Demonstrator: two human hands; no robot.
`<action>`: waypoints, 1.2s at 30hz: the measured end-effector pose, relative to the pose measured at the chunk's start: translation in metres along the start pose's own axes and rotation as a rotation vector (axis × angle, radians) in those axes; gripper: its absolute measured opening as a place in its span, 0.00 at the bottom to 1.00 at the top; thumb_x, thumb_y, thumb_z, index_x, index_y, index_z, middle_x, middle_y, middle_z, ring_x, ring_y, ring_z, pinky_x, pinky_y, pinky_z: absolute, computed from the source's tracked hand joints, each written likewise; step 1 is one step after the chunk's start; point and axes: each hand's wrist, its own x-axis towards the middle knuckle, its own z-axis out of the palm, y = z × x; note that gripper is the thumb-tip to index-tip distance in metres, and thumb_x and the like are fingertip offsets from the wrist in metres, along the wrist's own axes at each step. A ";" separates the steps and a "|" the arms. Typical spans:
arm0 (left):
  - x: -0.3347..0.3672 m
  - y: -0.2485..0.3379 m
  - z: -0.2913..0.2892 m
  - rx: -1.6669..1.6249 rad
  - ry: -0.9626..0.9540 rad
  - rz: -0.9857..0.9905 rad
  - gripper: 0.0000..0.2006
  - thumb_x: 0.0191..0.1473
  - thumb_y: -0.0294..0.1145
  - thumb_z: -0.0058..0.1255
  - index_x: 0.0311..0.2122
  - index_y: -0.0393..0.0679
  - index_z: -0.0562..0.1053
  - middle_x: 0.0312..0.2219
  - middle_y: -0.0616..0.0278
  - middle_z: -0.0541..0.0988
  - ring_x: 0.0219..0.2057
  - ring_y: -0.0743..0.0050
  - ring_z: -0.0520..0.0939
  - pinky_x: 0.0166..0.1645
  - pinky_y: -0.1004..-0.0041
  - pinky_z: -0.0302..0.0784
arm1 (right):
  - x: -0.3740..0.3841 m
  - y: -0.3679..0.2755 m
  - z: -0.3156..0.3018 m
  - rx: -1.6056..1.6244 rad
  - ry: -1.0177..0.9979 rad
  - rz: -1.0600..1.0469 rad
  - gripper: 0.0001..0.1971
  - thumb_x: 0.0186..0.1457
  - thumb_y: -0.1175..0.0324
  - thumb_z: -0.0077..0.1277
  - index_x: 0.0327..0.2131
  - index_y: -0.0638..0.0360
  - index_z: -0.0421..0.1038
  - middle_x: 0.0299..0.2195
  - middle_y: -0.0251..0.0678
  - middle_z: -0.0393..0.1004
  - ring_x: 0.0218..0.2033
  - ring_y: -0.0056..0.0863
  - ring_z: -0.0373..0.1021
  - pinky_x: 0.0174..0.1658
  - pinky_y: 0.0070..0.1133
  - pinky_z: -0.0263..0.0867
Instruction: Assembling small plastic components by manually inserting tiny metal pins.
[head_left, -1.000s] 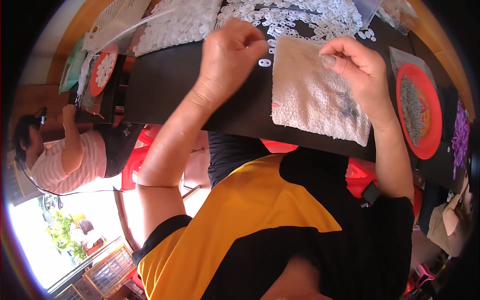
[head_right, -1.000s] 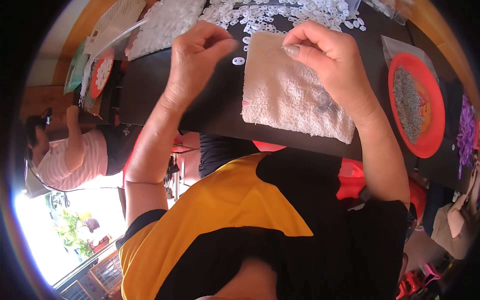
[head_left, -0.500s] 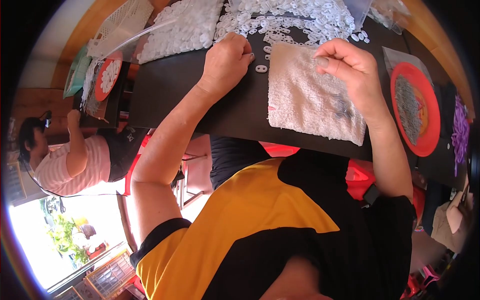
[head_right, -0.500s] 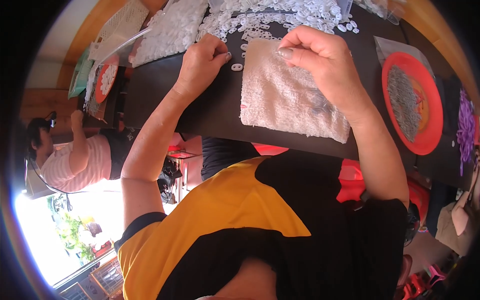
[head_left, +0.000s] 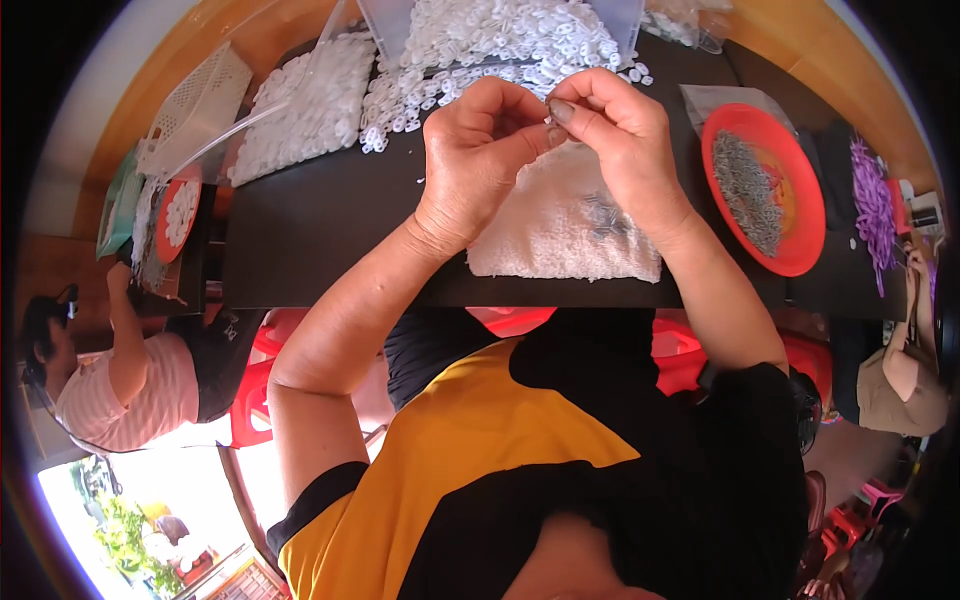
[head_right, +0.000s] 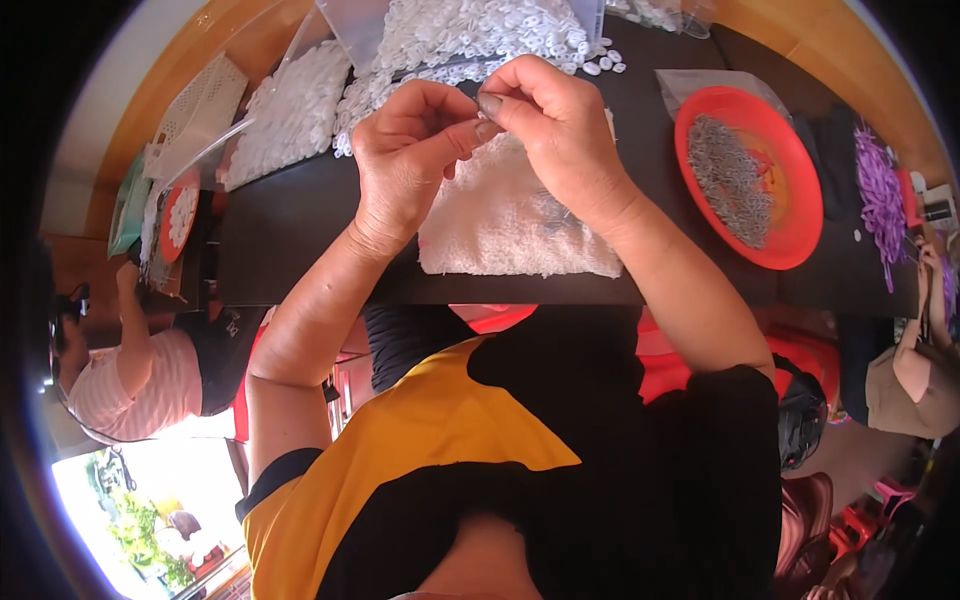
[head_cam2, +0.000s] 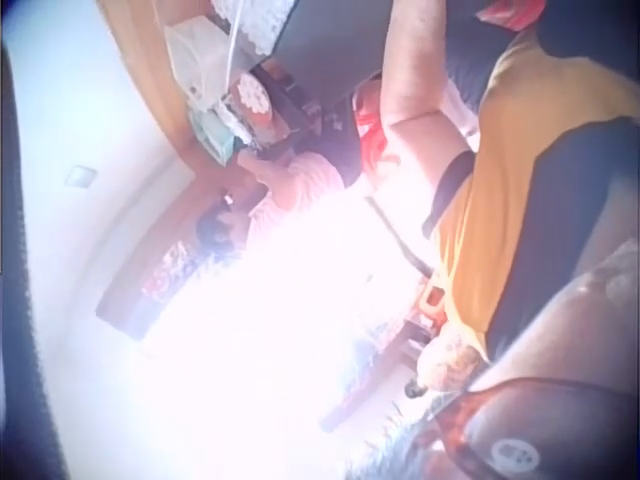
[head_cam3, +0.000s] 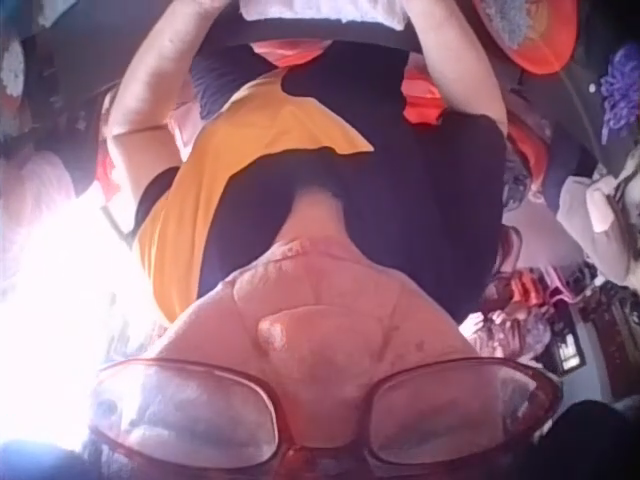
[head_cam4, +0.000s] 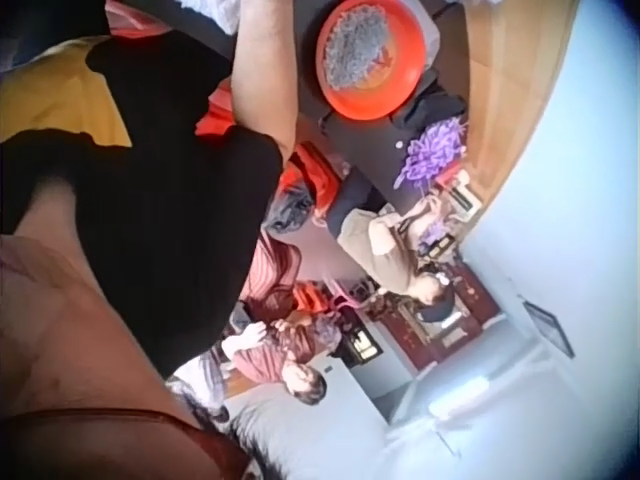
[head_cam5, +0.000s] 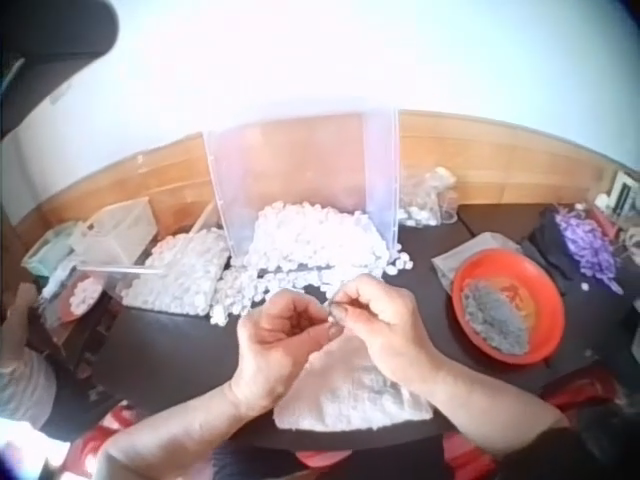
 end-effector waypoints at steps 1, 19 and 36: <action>0.001 -0.001 0.004 -0.008 -0.004 0.007 0.08 0.46 0.20 0.61 0.32 0.37 0.74 0.25 0.68 0.77 0.27 0.87 0.75 0.32 0.84 0.73 | 0.000 -0.002 -0.001 -0.010 0.003 -0.004 0.03 0.55 0.77 0.50 0.33 0.65 0.71 0.27 0.27 0.73 0.30 0.12 0.66 0.34 0.13 0.64; 0.003 -0.009 0.019 -0.421 0.138 -0.216 0.05 0.55 0.24 0.51 0.34 0.32 0.73 0.26 0.57 0.77 0.22 0.75 0.75 0.25 0.77 0.68 | -0.002 0.007 0.001 -0.070 0.133 -0.176 0.02 0.55 0.79 0.50 0.33 0.65 0.70 0.26 0.29 0.73 0.28 0.14 0.68 0.33 0.14 0.65; 0.012 -0.016 0.004 -0.466 0.039 -0.307 0.06 0.53 0.24 0.51 0.34 0.32 0.72 0.26 0.56 0.77 0.21 0.75 0.75 0.22 0.77 0.68 | 0.006 0.001 -0.015 -0.489 -0.073 -0.255 0.03 0.53 0.78 0.49 0.33 0.64 0.67 0.24 0.40 0.72 0.25 0.31 0.70 0.30 0.23 0.65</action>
